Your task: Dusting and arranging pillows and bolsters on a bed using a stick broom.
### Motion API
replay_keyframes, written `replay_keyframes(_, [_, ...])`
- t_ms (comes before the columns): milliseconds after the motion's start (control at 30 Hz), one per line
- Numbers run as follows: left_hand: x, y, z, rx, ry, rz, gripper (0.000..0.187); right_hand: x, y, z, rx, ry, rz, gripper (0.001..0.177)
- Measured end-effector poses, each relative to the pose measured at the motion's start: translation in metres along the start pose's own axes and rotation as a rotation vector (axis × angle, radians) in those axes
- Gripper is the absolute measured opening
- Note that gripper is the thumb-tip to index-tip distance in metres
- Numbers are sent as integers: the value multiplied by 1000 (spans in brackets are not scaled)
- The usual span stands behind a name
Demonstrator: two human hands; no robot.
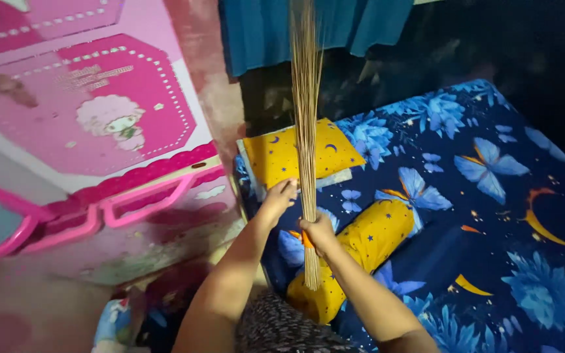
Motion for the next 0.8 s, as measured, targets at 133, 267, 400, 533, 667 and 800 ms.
replay_keyframes(133, [-39,5,-3,-20,-101,-109,46,-3,-34,-36,253,-188,95,13])
replay_keyframes(267, [-88,-2,-44,16,-286,-112,33,15,-52,-59,456,-70,50,27])
replay_keyframes(400, [-114,-4,-106,-68,-393,-73,29,37,-57,-87,417,-53,40,35])
replay_keyframes(533, [-134,8,-182,-148,-374,-95,31,28,-74,-122,401,-28,91,35])
replay_keyframes(667, [-136,43,-245,-280,-432,-38,32,14,-92,-169,427,158,-15,42])
replay_keyframes(800, [-106,74,-292,-386,-425,-35,28,-12,-113,-219,533,142,-157,55])
Point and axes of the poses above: each hand's wrist, its own z-axis towards the middle knuckle, its own y-axis out of the back of the hand, x = y × z, the point moved 9 cm from there along z, towards the middle knuckle, and after that the axes turned 7 degrees about -y, right-handed, at the moved point
